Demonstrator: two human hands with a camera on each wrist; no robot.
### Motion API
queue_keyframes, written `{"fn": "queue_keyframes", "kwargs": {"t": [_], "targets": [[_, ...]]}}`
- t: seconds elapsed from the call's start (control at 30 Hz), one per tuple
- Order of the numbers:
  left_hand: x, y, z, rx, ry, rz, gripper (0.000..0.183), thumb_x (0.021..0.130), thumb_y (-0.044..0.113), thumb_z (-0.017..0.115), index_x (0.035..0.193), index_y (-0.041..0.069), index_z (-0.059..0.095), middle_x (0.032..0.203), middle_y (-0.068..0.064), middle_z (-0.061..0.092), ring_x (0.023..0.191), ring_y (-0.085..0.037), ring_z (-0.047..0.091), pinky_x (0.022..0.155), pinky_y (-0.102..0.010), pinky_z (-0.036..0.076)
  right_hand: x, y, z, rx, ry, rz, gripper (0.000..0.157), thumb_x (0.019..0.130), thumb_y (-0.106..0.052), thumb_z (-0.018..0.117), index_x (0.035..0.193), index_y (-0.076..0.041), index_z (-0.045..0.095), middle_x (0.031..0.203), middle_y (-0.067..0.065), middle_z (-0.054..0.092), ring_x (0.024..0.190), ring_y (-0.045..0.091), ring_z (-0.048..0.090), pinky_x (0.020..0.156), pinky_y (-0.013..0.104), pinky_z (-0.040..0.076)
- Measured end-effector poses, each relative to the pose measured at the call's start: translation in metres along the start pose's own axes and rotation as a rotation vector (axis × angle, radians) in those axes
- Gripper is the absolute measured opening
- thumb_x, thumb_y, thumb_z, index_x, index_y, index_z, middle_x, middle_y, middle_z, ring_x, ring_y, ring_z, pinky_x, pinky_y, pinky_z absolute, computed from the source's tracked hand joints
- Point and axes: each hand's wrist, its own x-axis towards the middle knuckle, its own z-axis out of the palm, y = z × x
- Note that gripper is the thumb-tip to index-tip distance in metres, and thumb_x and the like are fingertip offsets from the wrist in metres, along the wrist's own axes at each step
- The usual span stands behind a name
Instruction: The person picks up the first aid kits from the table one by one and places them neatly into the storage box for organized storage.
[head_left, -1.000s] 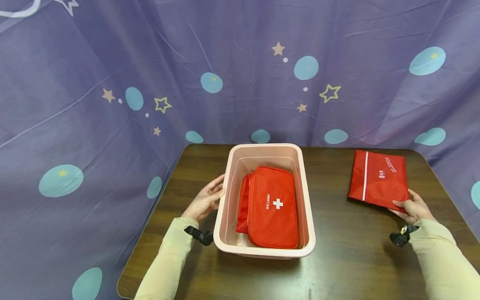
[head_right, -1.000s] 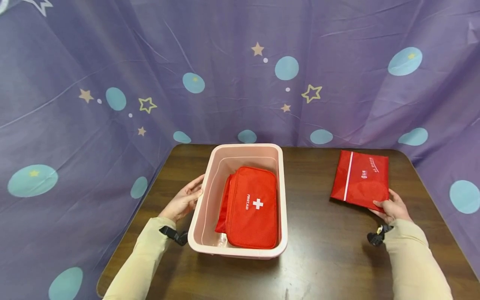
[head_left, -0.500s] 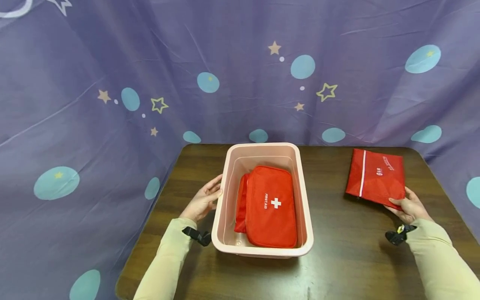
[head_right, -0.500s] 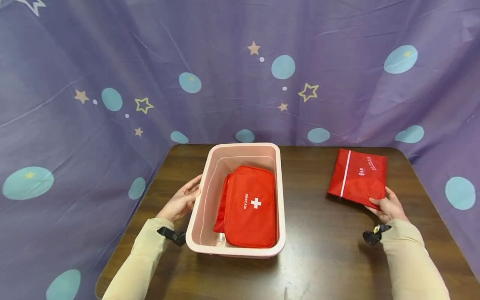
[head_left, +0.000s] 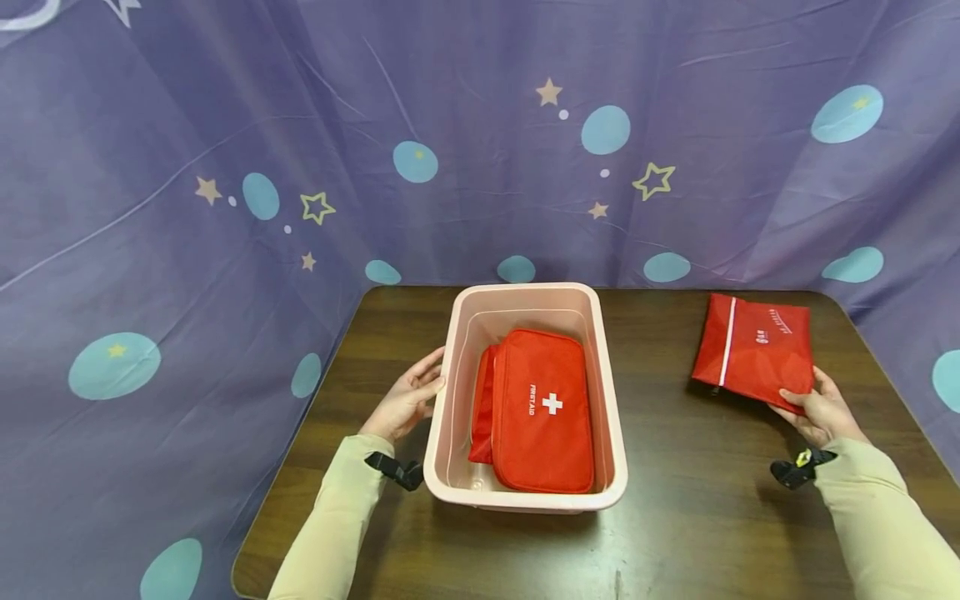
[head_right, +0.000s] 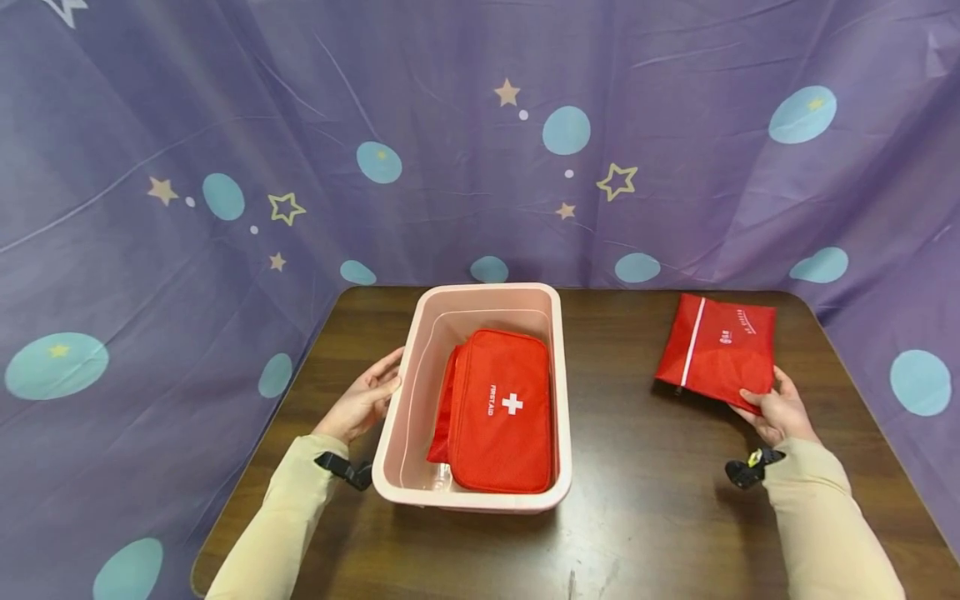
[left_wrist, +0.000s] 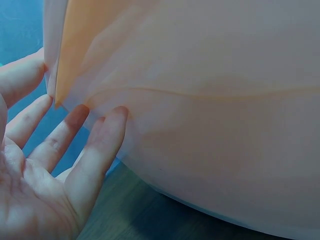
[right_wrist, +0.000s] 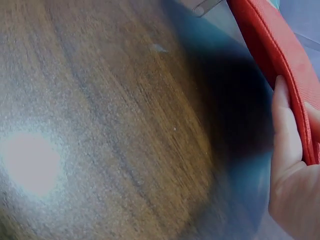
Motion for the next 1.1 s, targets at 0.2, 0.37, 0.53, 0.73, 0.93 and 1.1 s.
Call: {"fn": "queue_keyframes", "kwargs": {"t": [0.2,0.37,0.53,0.73,0.93,1.1], "targets": [[0.000,0.003,0.004,-0.013,0.073,-0.074,0.063,0.097,0.007,0.050,0.151,0.007,0.017,0.123,0.004,0.052,0.102,-0.011,0.058,0.076,-0.033,0.053,0.000,0.000,0.002,0.032,-0.051,-0.028,0.068,0.085,0.027,0.042,0.119,-0.031,0.034,0.091,0.000,0.061,0.079,0.020,0.067,0.064,0.038,0.057],[0.000,0.006,0.007,-0.027,0.086,-0.088,0.062,0.097,0.004,0.047,0.151,0.008,0.017,0.122,0.005,0.052,0.101,-0.011,0.058,0.075,-0.033,0.053,0.000,-0.002,0.006,0.040,-0.060,-0.044,0.067,0.085,0.025,0.043,0.119,-0.031,0.033,0.091,0.001,0.061,0.080,0.020,0.067,0.064,0.039,0.057],[-0.001,0.007,0.007,-0.024,0.080,-0.082,0.063,0.097,0.006,0.049,0.151,0.008,0.017,0.122,0.006,0.052,0.102,-0.011,0.058,0.077,-0.034,0.053,0.000,-0.006,0.011,0.062,-0.077,-0.055,0.068,0.084,0.026,0.044,0.120,-0.031,0.031,0.092,0.003,0.061,0.081,0.022,0.067,0.065,0.039,0.057],[-0.001,0.007,0.007,-0.020,0.079,-0.079,0.062,0.098,0.005,0.048,0.151,0.008,0.017,0.124,0.005,0.051,0.103,-0.011,0.058,0.078,-0.034,0.052,0.000,-0.009,0.018,0.107,-0.108,-0.075,0.069,0.082,0.028,0.045,0.121,-0.028,0.032,0.094,0.005,0.061,0.082,0.025,0.067,0.065,0.041,0.057],[-0.001,0.008,0.007,-0.022,0.077,-0.086,0.062,0.098,0.005,0.048,0.151,0.008,0.017,0.128,0.002,0.049,0.104,-0.012,0.058,0.078,-0.035,0.052,-0.002,-0.010,0.024,0.091,-0.105,-0.087,0.068,0.083,0.028,0.044,0.121,-0.027,0.033,0.094,0.005,0.061,0.081,0.025,0.067,0.064,0.040,0.057],[-0.002,0.009,0.008,-0.025,0.072,-0.080,0.063,0.097,0.006,0.048,0.151,0.008,0.017,0.128,0.001,0.049,0.106,-0.013,0.057,0.078,-0.036,0.052,-0.002,-0.012,0.029,0.070,-0.108,-0.101,0.068,0.083,0.028,0.043,0.122,-0.026,0.032,0.095,0.005,0.061,0.081,0.025,0.067,0.064,0.040,0.057]]}}
